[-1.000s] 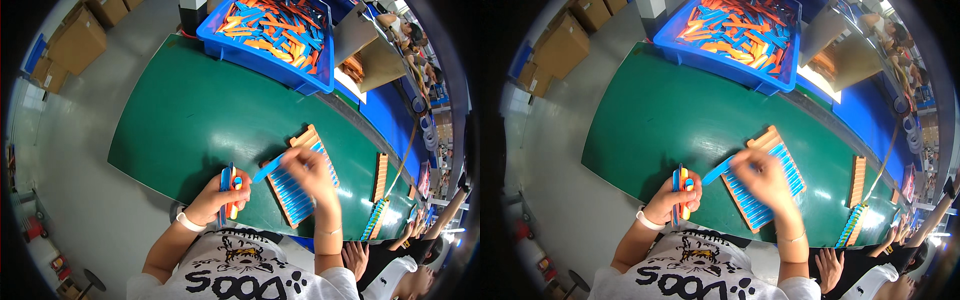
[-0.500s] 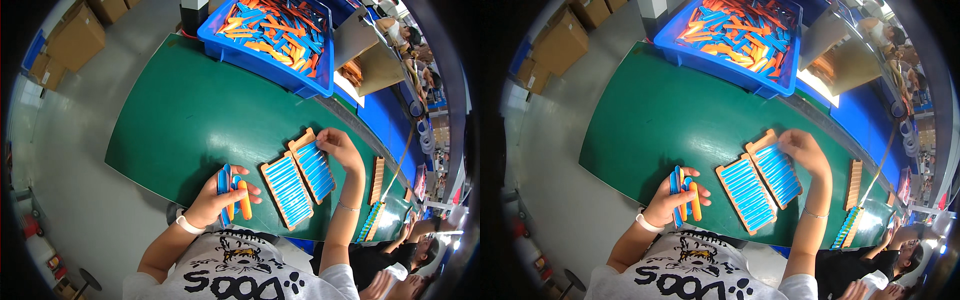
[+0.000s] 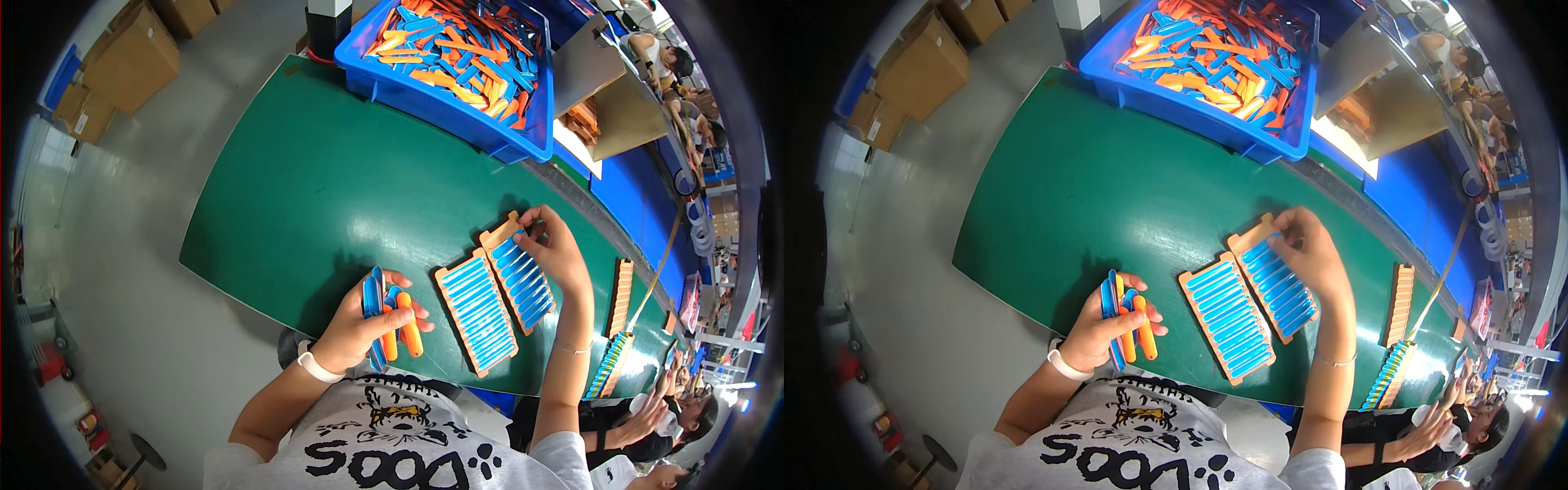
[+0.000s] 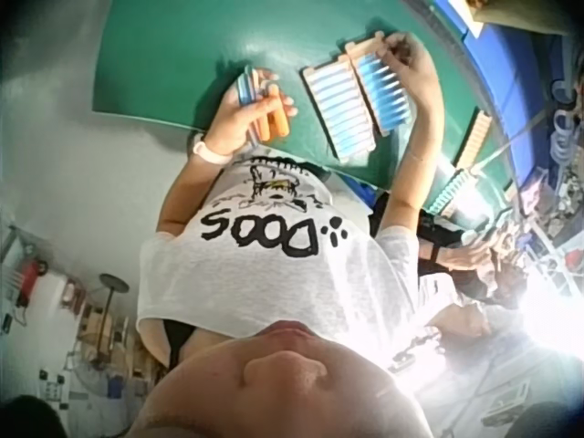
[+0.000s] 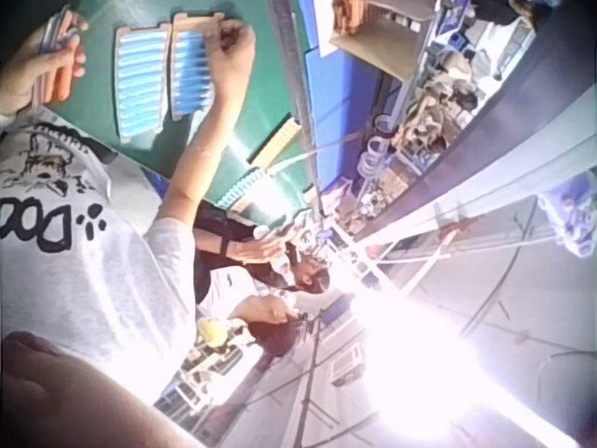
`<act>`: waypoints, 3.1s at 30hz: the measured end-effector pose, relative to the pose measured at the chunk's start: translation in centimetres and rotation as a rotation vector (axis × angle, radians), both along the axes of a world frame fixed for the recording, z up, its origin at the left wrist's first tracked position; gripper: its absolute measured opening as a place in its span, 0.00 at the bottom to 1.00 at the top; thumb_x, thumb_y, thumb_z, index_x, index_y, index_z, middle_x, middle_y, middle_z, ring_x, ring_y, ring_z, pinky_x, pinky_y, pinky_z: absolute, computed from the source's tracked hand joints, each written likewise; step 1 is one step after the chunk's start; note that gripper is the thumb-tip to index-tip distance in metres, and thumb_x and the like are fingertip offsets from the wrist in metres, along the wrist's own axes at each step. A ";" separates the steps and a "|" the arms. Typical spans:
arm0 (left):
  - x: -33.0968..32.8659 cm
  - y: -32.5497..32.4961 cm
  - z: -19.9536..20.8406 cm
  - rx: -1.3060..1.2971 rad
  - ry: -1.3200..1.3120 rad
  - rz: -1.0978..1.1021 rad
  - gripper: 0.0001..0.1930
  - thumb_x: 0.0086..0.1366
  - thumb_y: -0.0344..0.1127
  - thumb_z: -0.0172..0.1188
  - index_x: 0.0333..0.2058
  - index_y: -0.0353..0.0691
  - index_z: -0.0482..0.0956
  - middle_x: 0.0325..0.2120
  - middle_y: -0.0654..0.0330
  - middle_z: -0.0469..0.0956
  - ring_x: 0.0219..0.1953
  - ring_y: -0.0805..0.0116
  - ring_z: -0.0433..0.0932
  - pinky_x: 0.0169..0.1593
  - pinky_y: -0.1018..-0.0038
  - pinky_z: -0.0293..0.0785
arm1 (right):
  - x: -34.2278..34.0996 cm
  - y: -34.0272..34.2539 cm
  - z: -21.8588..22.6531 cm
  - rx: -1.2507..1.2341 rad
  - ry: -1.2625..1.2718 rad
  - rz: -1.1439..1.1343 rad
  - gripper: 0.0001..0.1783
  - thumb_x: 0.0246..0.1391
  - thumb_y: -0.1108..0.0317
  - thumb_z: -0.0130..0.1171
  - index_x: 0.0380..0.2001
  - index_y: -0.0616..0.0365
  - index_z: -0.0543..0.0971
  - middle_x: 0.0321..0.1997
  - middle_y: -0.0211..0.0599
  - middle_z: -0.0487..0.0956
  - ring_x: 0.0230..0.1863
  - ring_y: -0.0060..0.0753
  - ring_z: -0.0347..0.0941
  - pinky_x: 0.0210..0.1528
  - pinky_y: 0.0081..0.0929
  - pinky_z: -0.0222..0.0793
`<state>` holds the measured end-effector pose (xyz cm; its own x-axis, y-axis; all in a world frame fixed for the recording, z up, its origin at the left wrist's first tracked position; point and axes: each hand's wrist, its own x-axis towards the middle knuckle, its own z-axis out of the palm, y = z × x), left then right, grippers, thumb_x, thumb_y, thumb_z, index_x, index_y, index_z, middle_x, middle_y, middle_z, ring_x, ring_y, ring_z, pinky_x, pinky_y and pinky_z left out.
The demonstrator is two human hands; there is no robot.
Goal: The person places strips into the grooves of wooden trays by hand, picking up additional strips from a storage container to fill the trays.
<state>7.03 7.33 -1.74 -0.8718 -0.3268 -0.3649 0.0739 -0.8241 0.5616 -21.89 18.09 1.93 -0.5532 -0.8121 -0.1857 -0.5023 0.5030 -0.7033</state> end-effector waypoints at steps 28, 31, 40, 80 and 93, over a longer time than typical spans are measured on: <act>0.2 -0.6 0.7 -0.006 -0.085 -0.125 0.20 0.59 0.30 0.62 0.48 0.36 0.65 0.29 0.54 0.78 0.28 0.68 0.80 0.29 0.75 0.77 | 11.7 1.7 0.5 -0.712 0.653 0.721 0.14 0.36 0.70 0.64 0.32 0.56 0.80 0.37 0.29 0.77 0.31 0.24 0.70 0.33 0.22 0.63; 0.0 -0.2 0.2 -0.031 -0.050 -0.102 0.20 0.59 0.29 0.61 0.48 0.35 0.65 0.25 0.55 0.78 0.23 0.69 0.78 0.26 0.76 0.73 | 12.1 2.2 0.5 -0.706 0.614 0.695 0.12 0.36 0.73 0.66 0.30 0.58 0.80 0.33 0.29 0.77 0.30 0.25 0.70 0.31 0.23 0.65; 0.0 -0.2 -0.6 0.046 -0.055 -0.035 0.13 0.58 0.26 0.58 0.41 0.40 0.68 0.25 0.54 0.74 0.15 0.75 0.68 0.17 0.78 0.64 | 5.1 1.6 1.6 -0.392 0.041 -0.091 0.07 0.51 0.70 0.64 0.32 0.61 0.81 0.29 0.36 0.81 0.32 0.26 0.77 0.36 0.23 0.72; -1.9 6.6 3.7 0.074 -0.188 -0.448 0.45 0.57 0.21 0.54 0.68 0.41 0.36 0.26 0.62 0.69 0.18 0.76 0.65 0.21 0.77 0.61 | 2.4 8.0 -1.0 -0.134 0.248 -0.142 0.15 0.54 0.60 0.58 0.34 0.63 0.82 0.29 0.47 0.78 0.31 0.45 0.76 0.37 0.35 0.72; -11.2 9.4 2.1 0.048 -0.097 -0.552 0.48 0.58 0.19 0.54 0.68 0.53 0.33 0.26 0.63 0.70 0.20 0.77 0.65 0.21 0.78 0.62 | -13.8 28.4 -1.8 0.340 0.543 -0.715 0.40 0.31 0.51 0.74 0.43 0.70 0.72 0.45 0.56 0.74 0.50 0.55 0.70 0.52 0.40 0.68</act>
<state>-4.15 16.77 0.35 -0.8705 0.1871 -0.4552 -0.4257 -0.7505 0.5055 -35.73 46.48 0.09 -0.9769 -0.1988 0.0790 -0.2117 0.9511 -0.2251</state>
